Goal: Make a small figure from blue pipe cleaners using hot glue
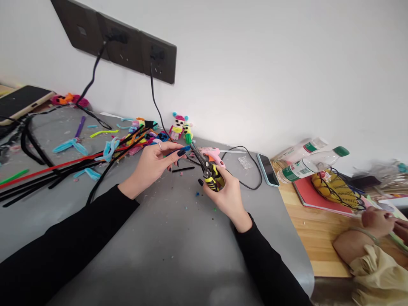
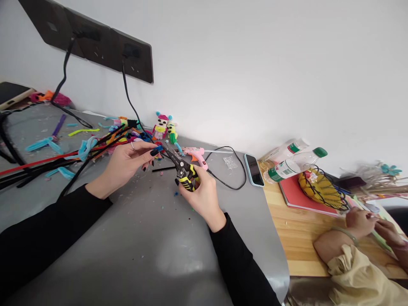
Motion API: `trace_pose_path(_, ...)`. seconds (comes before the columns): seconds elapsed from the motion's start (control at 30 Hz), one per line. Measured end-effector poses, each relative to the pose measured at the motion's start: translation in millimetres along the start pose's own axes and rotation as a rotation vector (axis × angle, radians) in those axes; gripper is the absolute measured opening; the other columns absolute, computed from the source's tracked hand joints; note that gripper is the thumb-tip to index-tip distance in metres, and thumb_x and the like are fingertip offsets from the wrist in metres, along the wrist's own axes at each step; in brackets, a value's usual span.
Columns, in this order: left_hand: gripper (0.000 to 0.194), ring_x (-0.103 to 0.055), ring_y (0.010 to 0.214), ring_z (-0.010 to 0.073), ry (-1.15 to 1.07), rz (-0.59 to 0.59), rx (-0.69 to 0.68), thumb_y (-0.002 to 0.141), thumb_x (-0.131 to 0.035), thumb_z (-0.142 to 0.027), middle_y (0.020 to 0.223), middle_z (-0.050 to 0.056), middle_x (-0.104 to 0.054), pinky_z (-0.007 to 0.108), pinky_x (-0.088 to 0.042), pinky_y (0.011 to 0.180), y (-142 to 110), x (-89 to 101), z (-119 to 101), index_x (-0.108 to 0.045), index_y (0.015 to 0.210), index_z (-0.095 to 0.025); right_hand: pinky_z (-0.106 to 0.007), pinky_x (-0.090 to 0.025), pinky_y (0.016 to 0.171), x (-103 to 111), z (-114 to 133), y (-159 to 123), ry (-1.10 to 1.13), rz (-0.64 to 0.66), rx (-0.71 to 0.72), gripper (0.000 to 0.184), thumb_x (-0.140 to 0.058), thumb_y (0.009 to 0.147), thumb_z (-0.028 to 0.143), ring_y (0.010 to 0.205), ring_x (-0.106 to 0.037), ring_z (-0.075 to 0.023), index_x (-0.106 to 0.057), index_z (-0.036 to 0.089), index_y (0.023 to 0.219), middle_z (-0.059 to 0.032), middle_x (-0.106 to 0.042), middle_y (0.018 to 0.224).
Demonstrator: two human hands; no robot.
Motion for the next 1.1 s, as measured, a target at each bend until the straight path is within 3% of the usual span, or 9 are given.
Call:
trace_pose_path(0.17,0.046,-0.057,0.05,0.0125,-0.031,0.052,0.009,0.071,-0.088,-0.055,0.078,0.006,-0.077,0.025,-0.044,0.045,0.3,-0.9,-0.7,-0.082,0.096,-0.017,-0.026,-0.053,0.067,-2.2,0.5,-1.2,0.057,0.056,-0.014,0.039,-0.071,0.074,0.031,0.07,-0.063,-0.0155,-0.072,0.016,0.109,-0.004,-0.074,0.09)
trace_pose_path(0.5,0.044,-0.052,0.047,0.0104,0.003,0.079,0.003,0.073,-0.088,-0.056,0.073,0.004,-0.074,0.024,-0.043,0.045,1.3,1.7,1.9,-0.082,0.094,-0.017,-0.025,-0.053,0.065,-0.1,5.1,-0.8,0.072,0.077,-0.048,0.034,-0.07,0.072,0.033,0.067,-0.062,-0.0146,-0.072,0.016,0.102,-0.0025,-0.072,0.083)
trace_pose_path(1.1,0.045,-0.053,0.051,0.012,-0.018,0.093,0.025,0.073,-0.087,-0.059,0.075,0.006,-0.076,0.026,-0.045,0.047,1.1,0.5,1.5,-0.082,0.091,-0.018,-0.025,-0.041,0.061,0.9,-3.5,1.2,0.045,0.022,-0.072,0.019,-0.065,0.073,0.035,0.061,-0.045,-0.0122,-0.065,0.019,0.083,0.0029,-0.055,0.069)
Point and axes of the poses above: each hand's wrist, its own y-axis towards the middle knuckle, its own x-axis out of the back of the hand, z = x × y, the point moved 1 cm from there along y, towards the middle knuckle
